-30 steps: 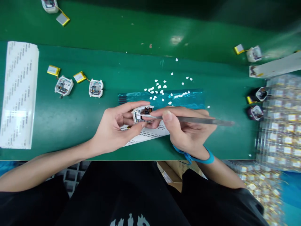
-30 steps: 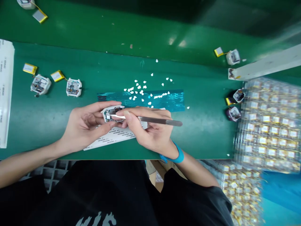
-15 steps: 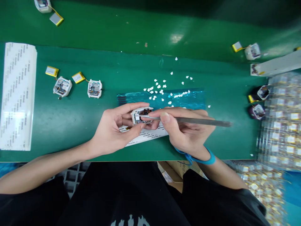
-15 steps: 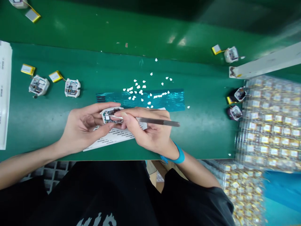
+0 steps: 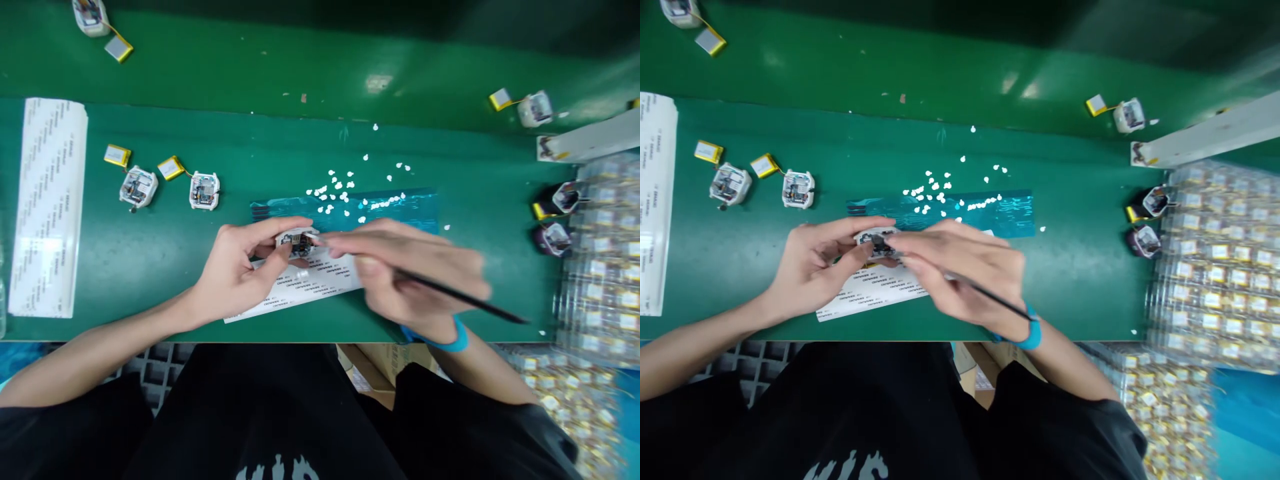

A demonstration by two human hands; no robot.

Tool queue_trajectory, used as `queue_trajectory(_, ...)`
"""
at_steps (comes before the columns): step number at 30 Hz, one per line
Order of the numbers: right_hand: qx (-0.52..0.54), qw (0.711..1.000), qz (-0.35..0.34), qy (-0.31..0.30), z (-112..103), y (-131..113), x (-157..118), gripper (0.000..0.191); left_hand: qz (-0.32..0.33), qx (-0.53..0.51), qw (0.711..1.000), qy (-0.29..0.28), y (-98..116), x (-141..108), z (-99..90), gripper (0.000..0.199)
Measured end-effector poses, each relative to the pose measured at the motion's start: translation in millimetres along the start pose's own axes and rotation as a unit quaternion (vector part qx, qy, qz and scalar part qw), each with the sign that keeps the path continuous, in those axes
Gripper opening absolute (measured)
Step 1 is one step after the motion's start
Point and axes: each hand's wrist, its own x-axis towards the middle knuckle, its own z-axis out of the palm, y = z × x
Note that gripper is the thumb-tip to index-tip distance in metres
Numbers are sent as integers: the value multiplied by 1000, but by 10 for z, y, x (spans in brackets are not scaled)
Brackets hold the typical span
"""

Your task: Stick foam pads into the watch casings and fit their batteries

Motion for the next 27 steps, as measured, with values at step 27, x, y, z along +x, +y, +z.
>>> queue_trajectory(27, 23, 984, -32, -176, 54, 617, -63, 21, 155, 324, 903, -236, 50, 195, -430, 31)
